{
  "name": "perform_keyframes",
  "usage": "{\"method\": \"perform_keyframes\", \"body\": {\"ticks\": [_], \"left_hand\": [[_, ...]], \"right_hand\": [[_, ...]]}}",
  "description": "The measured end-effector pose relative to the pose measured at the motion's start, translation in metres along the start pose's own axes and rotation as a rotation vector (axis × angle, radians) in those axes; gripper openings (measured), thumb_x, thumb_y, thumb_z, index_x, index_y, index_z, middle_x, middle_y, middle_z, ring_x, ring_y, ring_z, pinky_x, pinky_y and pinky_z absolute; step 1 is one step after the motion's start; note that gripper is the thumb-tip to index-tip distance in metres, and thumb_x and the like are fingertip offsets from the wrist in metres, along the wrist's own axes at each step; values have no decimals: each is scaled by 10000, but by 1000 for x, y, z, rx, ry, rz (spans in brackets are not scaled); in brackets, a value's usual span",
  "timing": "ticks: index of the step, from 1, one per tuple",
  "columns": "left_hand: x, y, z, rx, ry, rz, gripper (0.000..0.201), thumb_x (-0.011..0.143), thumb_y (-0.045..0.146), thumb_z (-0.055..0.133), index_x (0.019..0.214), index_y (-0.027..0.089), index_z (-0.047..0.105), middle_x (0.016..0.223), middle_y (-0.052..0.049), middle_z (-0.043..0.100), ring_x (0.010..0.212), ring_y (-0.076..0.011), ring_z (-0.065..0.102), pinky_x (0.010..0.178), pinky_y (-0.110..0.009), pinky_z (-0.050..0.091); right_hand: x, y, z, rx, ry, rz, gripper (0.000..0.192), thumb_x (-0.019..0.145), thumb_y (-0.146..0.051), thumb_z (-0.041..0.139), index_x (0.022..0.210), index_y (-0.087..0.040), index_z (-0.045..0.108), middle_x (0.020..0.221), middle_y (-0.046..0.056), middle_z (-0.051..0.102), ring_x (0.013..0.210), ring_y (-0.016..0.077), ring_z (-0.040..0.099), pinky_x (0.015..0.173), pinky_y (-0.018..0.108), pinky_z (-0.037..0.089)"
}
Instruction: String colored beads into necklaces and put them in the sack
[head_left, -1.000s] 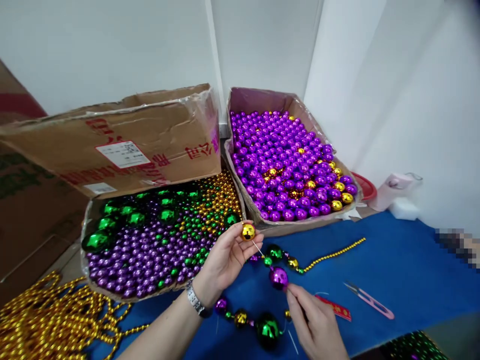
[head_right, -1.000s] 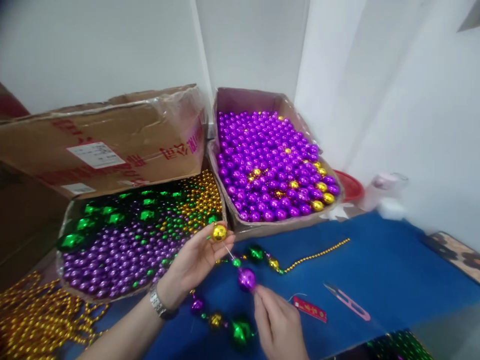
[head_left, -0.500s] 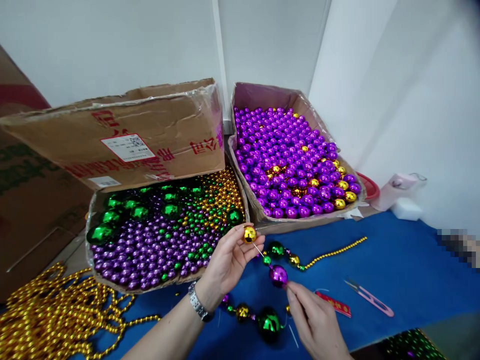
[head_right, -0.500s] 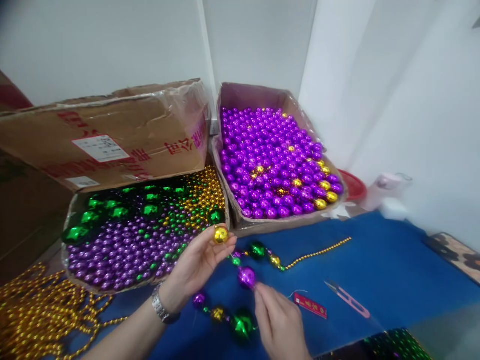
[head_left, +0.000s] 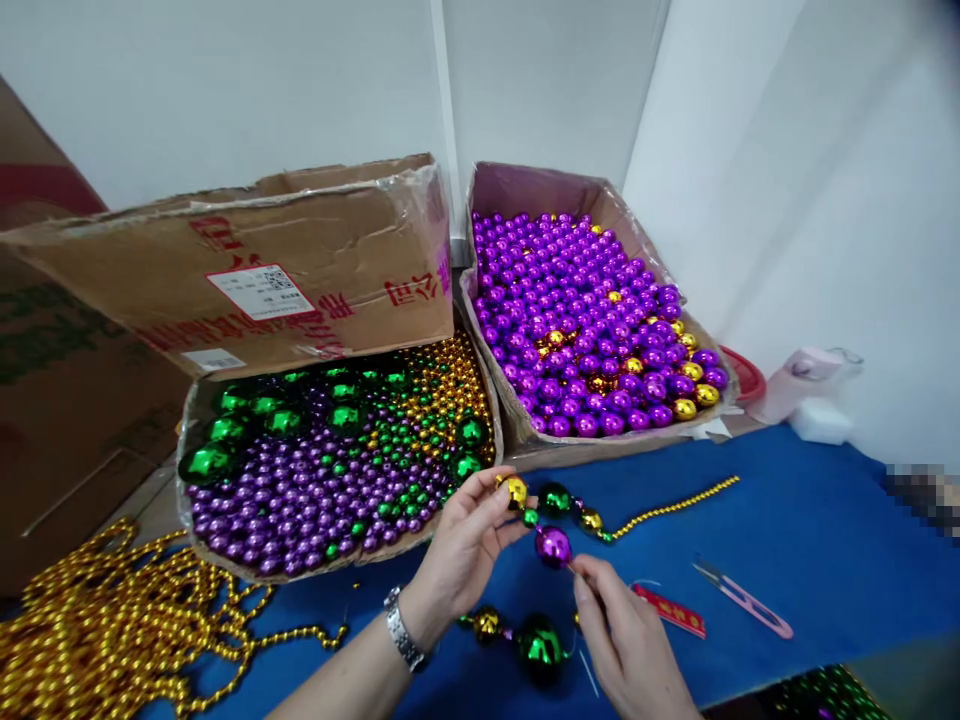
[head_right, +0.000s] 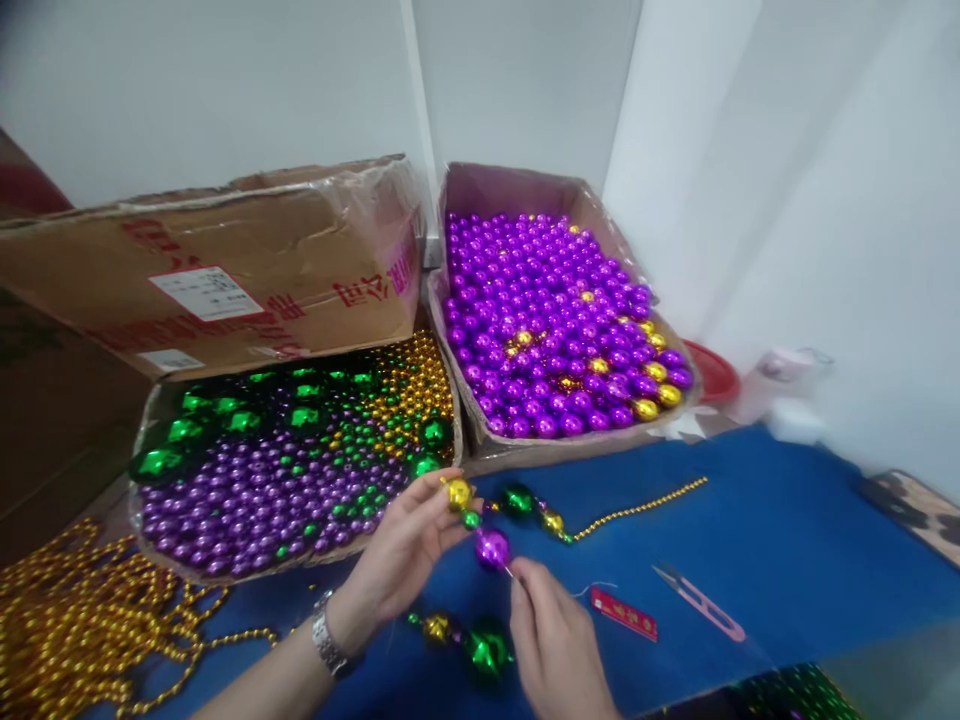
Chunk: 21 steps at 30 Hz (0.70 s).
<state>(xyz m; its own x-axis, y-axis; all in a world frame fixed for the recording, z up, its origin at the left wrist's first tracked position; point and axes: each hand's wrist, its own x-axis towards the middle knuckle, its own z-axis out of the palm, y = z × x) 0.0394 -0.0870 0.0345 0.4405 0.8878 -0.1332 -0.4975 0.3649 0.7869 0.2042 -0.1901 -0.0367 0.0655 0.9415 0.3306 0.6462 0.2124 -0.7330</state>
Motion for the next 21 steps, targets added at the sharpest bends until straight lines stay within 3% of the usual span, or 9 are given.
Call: {"method": "perform_keyframes", "body": {"ticks": [4,10,15,18,21], "left_hand": [[-3,-3,-3,38,32,49,242,839,202,602,1077,178,565,1016,-76,584,932,-195,594,823,-350,477],[-13,-14,-4,230,76,87,290,794,233,659,1068,184,578,994,-68,585,906,-170,560,766,-292,490],[-20,-7,-8,480,-64,101,351,822,272,621,1158,205,543,1084,-79,610,1001,-198,565,856,-323,476],[-17,16,-25,768,-65,186,312,860,295,554,1155,195,552,1130,-86,619,1027,-209,575,881,-332,471],[-5,47,-54,1306,104,402,280,877,304,509,1123,187,574,1098,-81,631,983,-212,581,855,-338,470]], "right_hand": [[-4,10,3,171,-85,83,301,924,-311,431,1189,-237,556,992,86,630,867,204,623,755,284,491],[0,4,18,915,-8,628,443,806,-480,622,1151,-208,563,823,49,641,713,167,620,651,265,496],[4,-5,19,1290,14,765,463,706,-383,763,1105,-214,601,768,18,626,641,104,565,589,199,457],[3,-3,14,1367,-5,761,447,734,-325,753,1137,-235,585,782,14,619,666,101,559,612,202,462],[3,1,9,1373,-25,753,430,766,-320,725,1159,-241,569,787,15,618,672,102,552,617,203,459]]}}
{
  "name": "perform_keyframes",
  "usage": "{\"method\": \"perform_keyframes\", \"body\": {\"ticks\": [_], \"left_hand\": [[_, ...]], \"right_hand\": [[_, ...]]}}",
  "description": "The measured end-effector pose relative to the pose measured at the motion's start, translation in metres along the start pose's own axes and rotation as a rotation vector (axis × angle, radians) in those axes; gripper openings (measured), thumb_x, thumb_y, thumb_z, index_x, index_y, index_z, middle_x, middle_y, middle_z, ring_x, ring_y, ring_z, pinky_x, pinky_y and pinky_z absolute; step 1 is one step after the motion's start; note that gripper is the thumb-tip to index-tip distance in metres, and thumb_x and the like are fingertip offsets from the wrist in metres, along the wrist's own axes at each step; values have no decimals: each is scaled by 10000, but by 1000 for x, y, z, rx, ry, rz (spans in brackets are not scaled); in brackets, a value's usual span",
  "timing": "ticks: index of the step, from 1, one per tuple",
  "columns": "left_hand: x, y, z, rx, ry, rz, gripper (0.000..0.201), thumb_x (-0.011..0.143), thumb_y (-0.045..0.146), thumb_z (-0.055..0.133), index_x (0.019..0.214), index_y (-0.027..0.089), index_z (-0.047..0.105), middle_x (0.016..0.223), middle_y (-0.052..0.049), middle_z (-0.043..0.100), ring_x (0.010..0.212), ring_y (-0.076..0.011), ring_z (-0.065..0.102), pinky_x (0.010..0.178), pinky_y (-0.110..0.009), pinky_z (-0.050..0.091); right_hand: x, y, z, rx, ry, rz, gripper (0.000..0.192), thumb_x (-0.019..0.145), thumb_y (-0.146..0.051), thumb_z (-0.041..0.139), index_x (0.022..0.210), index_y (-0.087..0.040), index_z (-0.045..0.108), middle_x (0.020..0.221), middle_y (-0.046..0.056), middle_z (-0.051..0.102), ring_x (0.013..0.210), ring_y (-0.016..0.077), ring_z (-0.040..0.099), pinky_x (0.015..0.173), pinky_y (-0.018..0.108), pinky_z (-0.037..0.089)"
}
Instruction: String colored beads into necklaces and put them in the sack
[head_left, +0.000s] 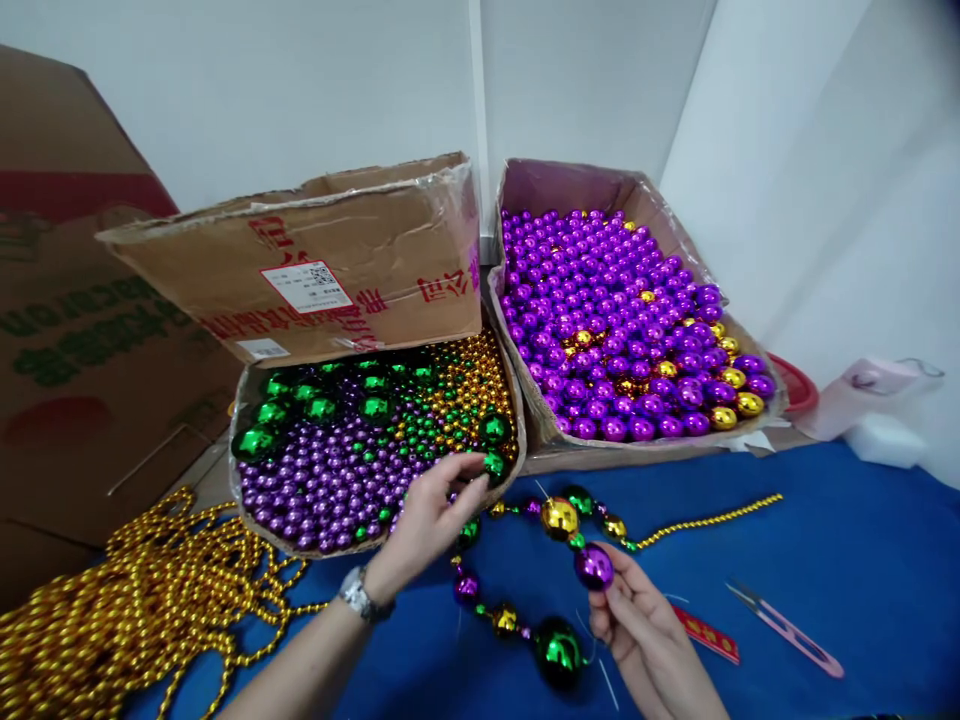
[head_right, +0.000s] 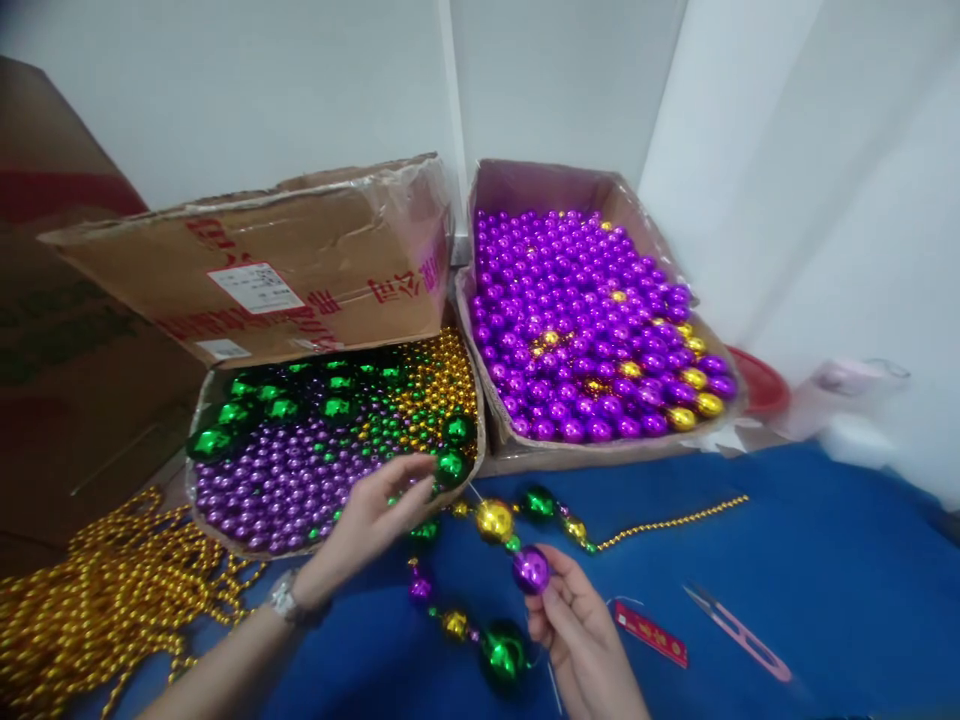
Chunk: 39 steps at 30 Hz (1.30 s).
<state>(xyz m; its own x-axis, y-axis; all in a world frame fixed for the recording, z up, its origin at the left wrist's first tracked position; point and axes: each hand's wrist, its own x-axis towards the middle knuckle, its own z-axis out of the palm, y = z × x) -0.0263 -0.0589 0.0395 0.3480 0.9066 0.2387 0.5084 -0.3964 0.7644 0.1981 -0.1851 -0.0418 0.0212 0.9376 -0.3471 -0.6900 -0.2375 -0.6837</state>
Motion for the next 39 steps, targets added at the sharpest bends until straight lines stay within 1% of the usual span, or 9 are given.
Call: {"method": "perform_keyframes", "body": {"ticks": [5,10,15,18,22,25,28,33,39], "left_hand": [[31,-44,-38,791,-74,53,250,862,181,450,1040,198,624,995,-90,653,954,-262,544,795,-360,454],[47,-60,-42,798,-138,3,289,758,6,423,777,176,655,761,-111,653,818,-260,573,635,-305,446],[49,-57,-39,672,-108,-6,195,817,140,470,868,182,653,883,-111,666,868,-256,603,723,-336,468],[38,-43,-30,299,-87,-67,238,867,311,479,1035,197,603,984,-82,664,885,-216,627,733,-300,493],[16,-15,-4,-719,-104,-369,265,826,351,586,1023,175,576,943,-77,655,807,-168,645,668,-253,500],[7,-3,9,-936,-146,-441,247,820,331,609,1005,169,584,918,-72,651,793,-149,637,683,-252,493],[13,-7,4,-648,-41,-332,252,823,352,594,1002,175,599,924,-65,652,809,-169,628,697,-279,495],[34,-35,-27,461,211,2,227,861,291,495,1007,192,636,1023,-89,634,974,-266,553,831,-378,444],[47,-49,-21,876,-5,144,232,869,239,447,969,214,655,962,-85,647,906,-265,526,729,-344,436]], "right_hand": [[0,0,0,-38,-21,-25,394,817,-334,670,1180,-242,548,793,10,609,637,86,524,601,190,431],[0,2,3,-100,-11,-55,370,834,-336,650,1171,-225,545,786,8,599,621,75,502,584,178,393],[-1,-1,4,-139,10,-67,385,837,-356,642,1180,-217,536,782,6,593,621,80,497,584,184,377],[-1,-2,6,-171,18,-81,403,830,-370,646,1183,-210,535,782,9,591,627,89,495,594,196,380],[-1,-3,10,-242,37,-101,429,813,-398,654,1180,-207,542,774,8,586,627,99,491,602,210,385],[-2,-4,12,-294,54,-108,425,814,-421,645,1171,-209,555,773,9,588,637,106,497,623,216,392],[-4,-6,11,-310,64,-109,440,808,-440,645,1176,-216,555,777,10,595,640,110,499,634,217,396],[-4,-5,7,-313,73,-104,449,818,-445,631,1185,-205,536,778,9,591,641,112,498,640,224,391],[-2,-4,10,-324,60,-109,442,827,-441,622,1189,-203,532,775,8,595,644,110,500,648,222,389]]}}
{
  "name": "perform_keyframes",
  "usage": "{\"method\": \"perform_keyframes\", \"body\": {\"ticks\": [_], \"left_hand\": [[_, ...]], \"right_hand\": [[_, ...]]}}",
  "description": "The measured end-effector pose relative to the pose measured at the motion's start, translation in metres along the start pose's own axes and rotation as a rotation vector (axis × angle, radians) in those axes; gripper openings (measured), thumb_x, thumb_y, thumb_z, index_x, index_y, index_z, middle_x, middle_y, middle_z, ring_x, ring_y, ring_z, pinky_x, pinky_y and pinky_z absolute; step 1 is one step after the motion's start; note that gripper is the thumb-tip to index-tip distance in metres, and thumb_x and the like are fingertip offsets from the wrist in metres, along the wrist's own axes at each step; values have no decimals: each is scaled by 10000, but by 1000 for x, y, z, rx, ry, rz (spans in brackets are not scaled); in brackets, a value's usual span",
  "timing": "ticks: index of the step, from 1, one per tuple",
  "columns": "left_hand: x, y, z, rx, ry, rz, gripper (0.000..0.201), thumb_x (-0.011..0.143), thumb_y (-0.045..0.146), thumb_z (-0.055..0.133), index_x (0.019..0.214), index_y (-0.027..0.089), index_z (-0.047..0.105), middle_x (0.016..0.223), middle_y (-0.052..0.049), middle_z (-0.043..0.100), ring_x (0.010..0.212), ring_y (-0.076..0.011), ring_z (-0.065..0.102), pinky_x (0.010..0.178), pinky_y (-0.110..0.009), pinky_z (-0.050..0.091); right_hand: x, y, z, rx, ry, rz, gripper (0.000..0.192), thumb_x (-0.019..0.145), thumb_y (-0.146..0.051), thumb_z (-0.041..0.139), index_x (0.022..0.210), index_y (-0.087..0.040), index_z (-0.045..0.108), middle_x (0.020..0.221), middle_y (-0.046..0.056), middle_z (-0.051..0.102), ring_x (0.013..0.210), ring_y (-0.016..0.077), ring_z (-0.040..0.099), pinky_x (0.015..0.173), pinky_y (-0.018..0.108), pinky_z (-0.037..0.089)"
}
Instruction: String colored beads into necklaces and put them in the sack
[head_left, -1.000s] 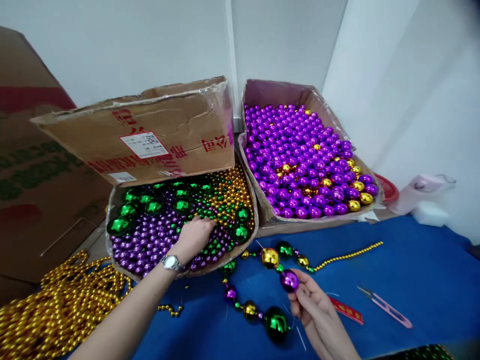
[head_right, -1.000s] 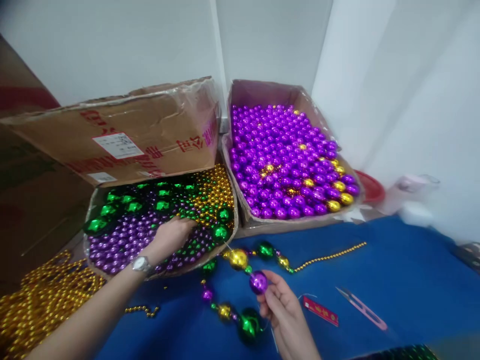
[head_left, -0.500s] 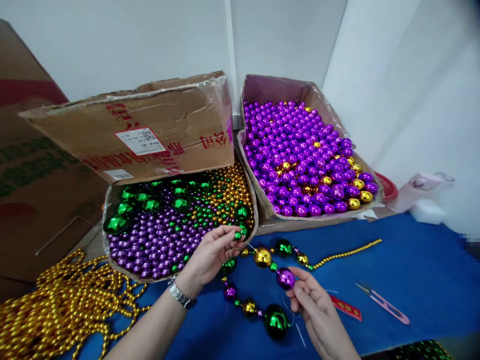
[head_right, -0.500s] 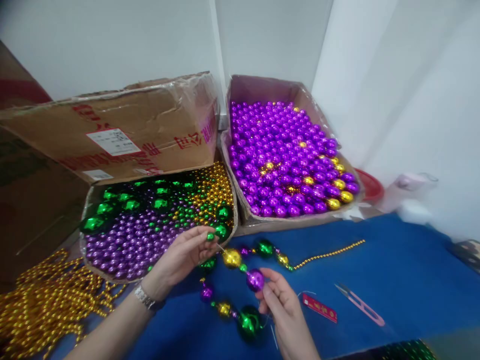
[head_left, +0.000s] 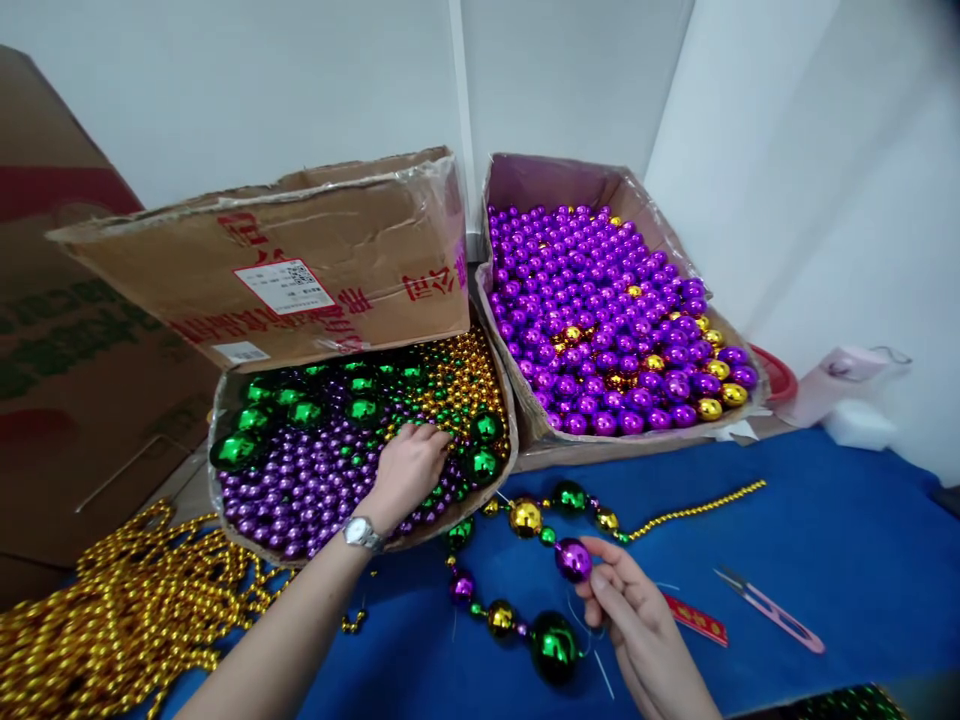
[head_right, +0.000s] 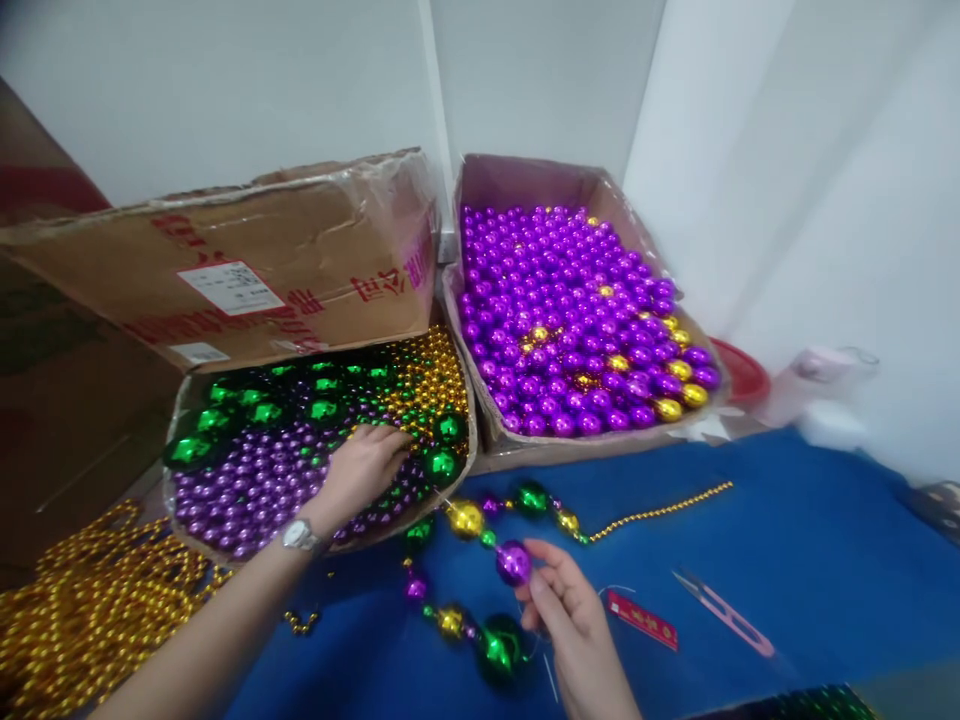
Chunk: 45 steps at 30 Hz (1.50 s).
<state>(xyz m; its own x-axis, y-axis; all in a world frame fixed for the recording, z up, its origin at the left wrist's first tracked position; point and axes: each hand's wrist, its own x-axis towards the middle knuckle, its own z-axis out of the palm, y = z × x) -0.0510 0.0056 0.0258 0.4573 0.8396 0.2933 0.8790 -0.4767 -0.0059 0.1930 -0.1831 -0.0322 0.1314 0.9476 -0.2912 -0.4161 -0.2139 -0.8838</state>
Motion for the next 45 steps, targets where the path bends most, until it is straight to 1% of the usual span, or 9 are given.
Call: {"method": "perform_keyframes", "body": {"ticks": [4,9,14,18,28,33,36,40,45], "left_hand": [[11,9,11,-29,-63,46,179,835,196,484,852,201,663,831,-88,651,853,-249,550,650,-298,424],[16,-2,5,-104,-103,68,235,884,251,424,942,209,648,926,-61,678,870,-219,599,688,-279,441],[-1,-7,-11,-175,-204,166,181,854,243,483,922,248,651,896,-1,692,796,-173,618,709,-251,440],[-15,-3,-19,-120,-222,231,154,829,202,512,905,222,644,873,-40,667,824,-202,581,790,-306,413],[-4,14,18,-132,-169,63,158,771,71,489,735,165,611,770,-120,632,876,-269,530,711,-341,419],[-4,15,9,-303,-106,-40,155,819,174,485,852,174,637,848,-97,654,889,-246,563,749,-342,446],[-11,20,-8,-684,-92,-157,247,868,317,477,1027,184,611,933,-67,662,821,-188,602,706,-290,473],[-25,38,-24,-1654,-223,-492,260,799,335,631,1008,180,620,867,-38,641,694,-113,589,594,-210,443],[-34,56,-27,-1937,-294,-573,154,807,233,647,945,165,635,829,-18,616,716,-90,579,607,-189,434]], "right_hand": [[-1,-3,1,-2,12,-1,461,805,-448,644,1180,-196,552,769,16,597,638,116,503,640,229,393],[-2,-4,-3,8,48,-3,482,773,-460,672,1160,-192,572,753,15,591,626,124,505,630,238,395],[-1,-5,-3,27,22,23,476,770,-447,681,1165,-206,569,762,13,599,635,121,505,640,231,404],[-1,-6,0,30,16,14,466,767,-439,687,1153,-202,578,747,11,591,629,113,506,634,223,407],[0,2,2,20,31,-1,465,780,-456,667,1159,-205,568,739,6,593,614,112,502,619,225,392],[-3,-3,-2,12,33,-2,466,775,-452,673,1159,-206,576,751,13,599,623,114,507,630,228,404],[-2,-5,-1,8,34,8,472,764,-456,682,1154,-209,584,753,16,604,627,117,508,619,226,404],[1,-5,5,-17,23,1,460,790,-456,656,1167,-207,569,753,12,592,631,116,503,622,229,398],[1,-5,6,-41,12,-33,433,825,-446,621,1180,-208,549,764,10,583,651,115,503,662,242,399]]}}
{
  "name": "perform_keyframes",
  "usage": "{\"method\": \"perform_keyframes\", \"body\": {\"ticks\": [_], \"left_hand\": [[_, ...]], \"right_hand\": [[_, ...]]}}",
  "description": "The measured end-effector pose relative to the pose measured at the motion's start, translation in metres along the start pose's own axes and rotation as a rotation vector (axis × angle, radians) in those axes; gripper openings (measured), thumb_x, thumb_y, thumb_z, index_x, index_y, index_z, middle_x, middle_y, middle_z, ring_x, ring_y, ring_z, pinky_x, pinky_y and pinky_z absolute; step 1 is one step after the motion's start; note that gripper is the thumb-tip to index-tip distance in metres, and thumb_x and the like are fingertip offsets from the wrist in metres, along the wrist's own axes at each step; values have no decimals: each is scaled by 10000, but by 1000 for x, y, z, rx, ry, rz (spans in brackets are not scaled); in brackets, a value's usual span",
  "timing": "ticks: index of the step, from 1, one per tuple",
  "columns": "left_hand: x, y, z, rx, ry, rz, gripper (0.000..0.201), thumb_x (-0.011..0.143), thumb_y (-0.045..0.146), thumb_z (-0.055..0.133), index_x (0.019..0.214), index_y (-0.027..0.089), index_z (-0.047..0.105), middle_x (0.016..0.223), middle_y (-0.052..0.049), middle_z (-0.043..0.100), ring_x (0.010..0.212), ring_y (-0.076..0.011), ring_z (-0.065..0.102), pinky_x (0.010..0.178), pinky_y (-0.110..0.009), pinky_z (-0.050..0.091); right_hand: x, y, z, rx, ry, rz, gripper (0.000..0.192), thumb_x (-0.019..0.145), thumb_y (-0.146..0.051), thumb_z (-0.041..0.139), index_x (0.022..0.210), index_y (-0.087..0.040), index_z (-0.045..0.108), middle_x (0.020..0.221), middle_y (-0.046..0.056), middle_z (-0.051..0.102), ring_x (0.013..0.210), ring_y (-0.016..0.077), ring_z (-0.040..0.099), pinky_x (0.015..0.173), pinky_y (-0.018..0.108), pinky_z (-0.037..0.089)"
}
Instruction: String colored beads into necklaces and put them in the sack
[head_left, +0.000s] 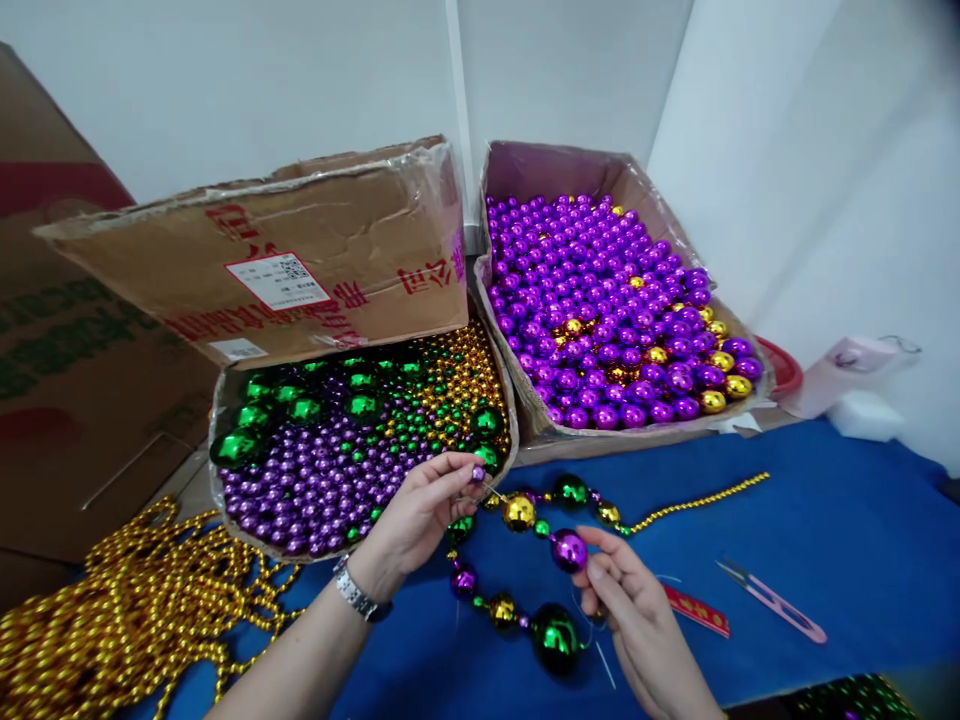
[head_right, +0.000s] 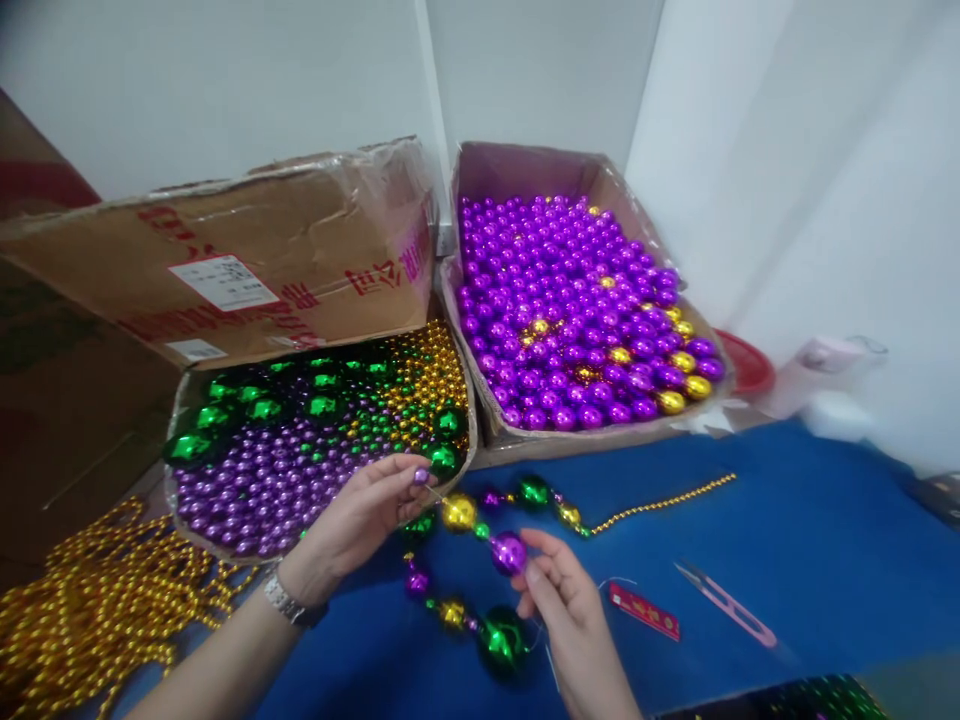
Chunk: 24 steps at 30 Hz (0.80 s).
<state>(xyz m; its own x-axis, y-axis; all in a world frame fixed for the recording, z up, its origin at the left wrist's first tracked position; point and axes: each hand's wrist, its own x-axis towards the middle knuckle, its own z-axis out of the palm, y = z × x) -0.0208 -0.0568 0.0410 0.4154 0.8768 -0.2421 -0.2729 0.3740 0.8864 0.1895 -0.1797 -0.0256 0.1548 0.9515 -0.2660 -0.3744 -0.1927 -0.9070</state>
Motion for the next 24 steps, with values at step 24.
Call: {"method": "perform_keyframes", "body": {"ticks": [24], "left_hand": [[-2,-8,6,-88,-50,-76,152,867,217,563,983,128,604,843,-66,597,740,-131,573,612,-229,464]], "right_hand": [[-1,0,-6,-8,6,-7,428,829,-447,614,1189,-227,540,780,8,584,643,103,513,629,213,413]]}}
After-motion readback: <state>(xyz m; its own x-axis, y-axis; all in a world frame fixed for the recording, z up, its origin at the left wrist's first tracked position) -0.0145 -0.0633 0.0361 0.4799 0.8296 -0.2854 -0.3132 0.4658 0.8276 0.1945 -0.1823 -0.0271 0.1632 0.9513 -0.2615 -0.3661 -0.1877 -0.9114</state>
